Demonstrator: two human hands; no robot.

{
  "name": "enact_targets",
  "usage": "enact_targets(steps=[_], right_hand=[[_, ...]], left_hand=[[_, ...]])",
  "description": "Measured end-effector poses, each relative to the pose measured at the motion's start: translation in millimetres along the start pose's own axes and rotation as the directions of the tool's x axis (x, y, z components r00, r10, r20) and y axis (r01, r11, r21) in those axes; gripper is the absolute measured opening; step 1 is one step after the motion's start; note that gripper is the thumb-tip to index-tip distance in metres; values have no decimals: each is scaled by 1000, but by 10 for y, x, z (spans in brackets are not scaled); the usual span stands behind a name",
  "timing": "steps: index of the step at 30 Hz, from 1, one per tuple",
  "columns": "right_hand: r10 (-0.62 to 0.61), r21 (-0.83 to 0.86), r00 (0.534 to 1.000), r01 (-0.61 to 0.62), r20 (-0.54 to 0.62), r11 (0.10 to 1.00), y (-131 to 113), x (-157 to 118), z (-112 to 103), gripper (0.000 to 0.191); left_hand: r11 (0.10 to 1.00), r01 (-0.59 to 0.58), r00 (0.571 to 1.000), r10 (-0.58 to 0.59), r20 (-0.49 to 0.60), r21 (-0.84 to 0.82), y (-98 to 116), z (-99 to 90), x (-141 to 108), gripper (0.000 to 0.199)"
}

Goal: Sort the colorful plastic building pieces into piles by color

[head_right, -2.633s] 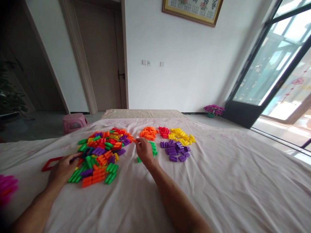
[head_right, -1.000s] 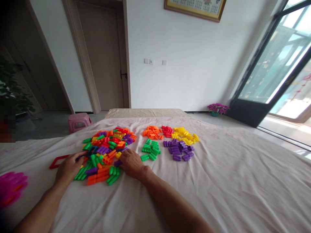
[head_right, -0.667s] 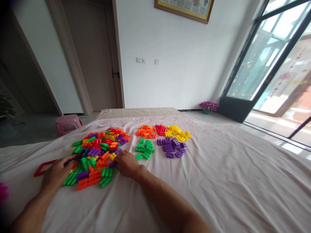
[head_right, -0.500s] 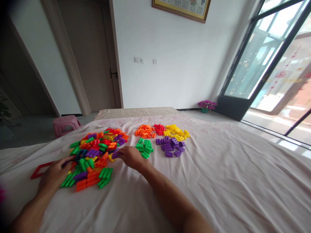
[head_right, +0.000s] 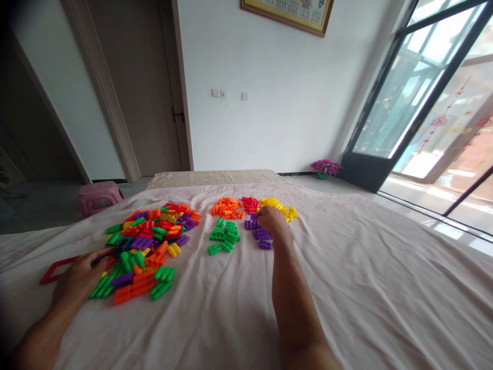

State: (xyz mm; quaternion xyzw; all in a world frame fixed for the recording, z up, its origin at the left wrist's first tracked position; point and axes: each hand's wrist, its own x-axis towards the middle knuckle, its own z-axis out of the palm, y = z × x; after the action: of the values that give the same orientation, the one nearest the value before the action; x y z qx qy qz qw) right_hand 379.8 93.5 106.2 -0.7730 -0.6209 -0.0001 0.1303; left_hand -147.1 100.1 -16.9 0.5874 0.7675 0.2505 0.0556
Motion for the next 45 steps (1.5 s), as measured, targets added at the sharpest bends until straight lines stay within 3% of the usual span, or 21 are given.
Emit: enact_targets(steps=[4,6,9,11,15,18,20,22,24,27,30,39,42,45], right_hand=[[121,22,990,-119,-74,993,116,-37,-167,29],[93,55,988,-87,-126,995,48,-58,-241,34],[-120,140,986,136,-117,981,-220,-106,-249,30],[-295,232,953,301,-62,925,-483,-160,-159,28],[-577,404,816,517,33,755,-1074,-358,203,28],[-744,499,664,624,66,601,-1441,-585,484,24],[-811,511,576,669,103,540,-1607,-738,609,34],[-839,476,526,706,141,523,-1710,-858,681,44],[-841,422,515,734,165,532,-1763,-931,720,45],[-838,372,518,753,174,543,-1783,-965,756,37],[-814,363,556,732,168,576,-1769,-954,773,26],[-539,293,839,497,80,817,-1568,-666,598,36],[-432,243,900,407,56,880,-1419,-503,499,33],[-352,181,933,335,72,925,-1240,-367,395,30]], left_hand=[[1000,8,1000,-8,7,-2,43,-32,-19,44],[1000,-1,1000,1,7,-11,72,-54,-34,44],[1000,-1,1000,2,6,-13,99,-77,-53,43],[1000,-2,1000,2,8,-23,104,-84,-59,44],[998,-17,1000,17,6,-55,98,-85,-60,44],[998,-29,999,29,-14,-57,91,-71,-56,44],[998,-31,999,30,-27,-58,88,-59,-55,44],[998,-24,999,23,-24,-56,88,-52,-56,45],[999,-12,1000,12,-12,-52,92,-50,-59,46],[999,-7,1000,6,-13,-51,96,-53,-61,46],[998,-21,999,19,-37,-53,87,-49,-55,44],[999,-8,1000,7,-25,-49,48,-14,-33,45],[999,-16,999,15,-29,-48,34,0,-21,45],[999,-17,1000,16,-24,-46,26,7,-14,45]])
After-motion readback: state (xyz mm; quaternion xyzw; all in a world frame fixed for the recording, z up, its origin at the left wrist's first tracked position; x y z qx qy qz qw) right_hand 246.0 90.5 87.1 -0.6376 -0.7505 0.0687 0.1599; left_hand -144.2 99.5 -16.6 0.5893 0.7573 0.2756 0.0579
